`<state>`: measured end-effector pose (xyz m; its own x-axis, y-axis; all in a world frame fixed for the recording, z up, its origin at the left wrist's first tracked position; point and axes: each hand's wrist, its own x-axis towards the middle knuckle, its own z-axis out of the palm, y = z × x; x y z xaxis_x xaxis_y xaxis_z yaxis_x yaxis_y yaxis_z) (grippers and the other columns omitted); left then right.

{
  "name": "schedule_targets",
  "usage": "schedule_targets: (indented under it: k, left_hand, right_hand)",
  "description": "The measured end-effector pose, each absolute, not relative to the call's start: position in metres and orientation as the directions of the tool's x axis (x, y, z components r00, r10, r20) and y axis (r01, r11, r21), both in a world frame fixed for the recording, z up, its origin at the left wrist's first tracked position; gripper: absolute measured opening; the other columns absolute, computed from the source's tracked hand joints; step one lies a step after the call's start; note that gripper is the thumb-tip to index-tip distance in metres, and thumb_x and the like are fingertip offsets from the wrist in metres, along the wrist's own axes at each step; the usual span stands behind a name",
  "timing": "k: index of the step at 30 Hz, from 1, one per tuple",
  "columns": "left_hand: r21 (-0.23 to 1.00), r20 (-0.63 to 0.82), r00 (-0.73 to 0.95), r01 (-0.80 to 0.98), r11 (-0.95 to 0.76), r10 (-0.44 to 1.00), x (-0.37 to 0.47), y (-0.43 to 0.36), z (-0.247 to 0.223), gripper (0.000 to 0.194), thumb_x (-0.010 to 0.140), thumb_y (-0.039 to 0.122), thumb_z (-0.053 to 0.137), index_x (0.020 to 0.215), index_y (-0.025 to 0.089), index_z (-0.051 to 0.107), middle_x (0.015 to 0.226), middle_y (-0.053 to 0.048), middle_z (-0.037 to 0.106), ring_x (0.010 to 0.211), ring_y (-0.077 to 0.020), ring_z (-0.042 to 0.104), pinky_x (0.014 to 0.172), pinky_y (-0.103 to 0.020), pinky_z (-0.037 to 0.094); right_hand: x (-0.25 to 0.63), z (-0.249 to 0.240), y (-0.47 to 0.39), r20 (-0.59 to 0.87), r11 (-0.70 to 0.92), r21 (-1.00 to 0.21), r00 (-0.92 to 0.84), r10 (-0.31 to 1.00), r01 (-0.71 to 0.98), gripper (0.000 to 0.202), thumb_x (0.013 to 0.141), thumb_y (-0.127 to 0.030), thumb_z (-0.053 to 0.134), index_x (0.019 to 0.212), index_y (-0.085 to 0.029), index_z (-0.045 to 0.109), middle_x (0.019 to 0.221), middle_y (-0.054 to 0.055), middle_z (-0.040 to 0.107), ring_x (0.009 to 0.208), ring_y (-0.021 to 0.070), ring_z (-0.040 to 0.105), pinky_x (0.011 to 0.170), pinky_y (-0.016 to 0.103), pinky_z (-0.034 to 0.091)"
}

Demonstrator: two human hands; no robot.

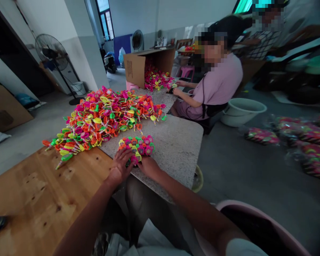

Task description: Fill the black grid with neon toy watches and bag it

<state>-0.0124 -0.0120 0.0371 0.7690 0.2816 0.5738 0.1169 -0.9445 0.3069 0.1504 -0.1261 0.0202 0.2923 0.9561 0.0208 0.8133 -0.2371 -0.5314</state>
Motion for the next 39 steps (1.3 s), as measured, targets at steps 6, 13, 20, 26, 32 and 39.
schedule_targets:
  k: [6, 13, 20, 26, 32, 39]
  left_hand:
    - [0.277, 0.58, 0.762, 0.147, -0.95, 0.287, -0.014, -0.017, 0.036, 0.04, 0.101, 0.029, 0.063, 0.141, 0.03, 0.06, 0.146, -0.007, 0.065, 0.146, -0.0281, 0.05, 0.122, -0.055, 0.042]
    - [0.282, 0.585, 0.744, 0.187, -0.941, 0.324, -0.011, -0.021, 0.033, 0.039, 0.098, 0.026, 0.065, 0.137, 0.028, 0.061, 0.145, -0.008, 0.065, 0.147, -0.0294, 0.048, 0.122, -0.055, 0.043]
    - [0.271, 0.568, 0.753, 0.212, -0.939, 0.334, -0.01, -0.022, 0.032, 0.041, 0.097, 0.024, 0.065, 0.138, 0.029, 0.06, 0.145, -0.007, 0.065, 0.147, -0.0294, 0.048, 0.123, -0.056, 0.041]
    - [0.295, 0.556, 0.754, 0.213, -0.931, 0.348, -0.009, -0.025, 0.039, 0.041, 0.097, 0.024, 0.065, 0.137, 0.028, 0.06, 0.145, -0.007, 0.065, 0.147, -0.0291, 0.048, 0.122, -0.055, 0.043]
    - [0.282, 0.558, 0.757, 0.213, -0.936, 0.34, -0.009, -0.023, 0.038, 0.038, 0.099, 0.027, 0.065, 0.136, 0.028, 0.06, 0.143, -0.008, 0.066, 0.144, -0.0288, 0.05, 0.123, -0.056, 0.04]
    - [0.236, 0.537, 0.78, 0.227, -0.945, 0.321, -0.01, -0.022, 0.044, 0.038, 0.1, 0.032, 0.063, 0.138, 0.028, 0.062, 0.143, -0.007, 0.066, 0.144, -0.0294, 0.05, 0.123, -0.056, 0.037]
  right_hand:
    - [0.217, 0.068, -0.179, -0.251, -0.198, -0.823, -0.029, 0.967, 0.532, 0.022, 0.095, -0.029, 0.057, 0.084, -0.018, 0.073, 0.076, 0.003, 0.075, 0.067, 0.0152, 0.068, 0.061, 0.022, 0.045]
    - [0.359, 0.043, -0.075, -0.115, -0.548, -0.649, 0.644, 0.756, 0.527, 0.027, 0.098, -0.028, 0.052, 0.093, -0.014, 0.075, 0.089, 0.012, 0.077, 0.079, 0.0195, 0.072, 0.067, 0.024, 0.049]
    - [0.407, 0.007, 0.033, -0.039, -0.712, -0.478, 0.798, 0.601, 0.514, 0.037, 0.097, -0.027, 0.058, 0.128, -0.011, 0.071, 0.126, 0.023, 0.072, 0.116, 0.0308, 0.07, 0.091, 0.033, 0.053]
    - [0.403, 0.0, 0.016, -0.085, -0.683, -0.586, 0.805, 0.587, 0.436, 0.023, 0.091, -0.023, 0.061, 0.101, -0.01, 0.077, 0.099, 0.02, 0.077, 0.098, 0.0279, 0.074, 0.078, 0.029, 0.053]
    - [0.338, 0.011, -0.089, -0.014, -0.262, -0.953, 0.847, 0.531, 0.149, 0.018, 0.088, -0.037, 0.059, 0.083, -0.02, 0.063, 0.05, -0.004, 0.052, 0.044, 0.0141, 0.053, 0.046, 0.023, 0.041]
    - [0.192, 0.01, -0.183, -0.179, -0.052, -0.977, 0.653, 0.736, -0.209, 0.036, 0.074, -0.051, 0.075, 0.09, -0.019, 0.065, 0.059, -0.003, 0.06, 0.045, 0.0138, 0.054, 0.041, 0.024, 0.044]
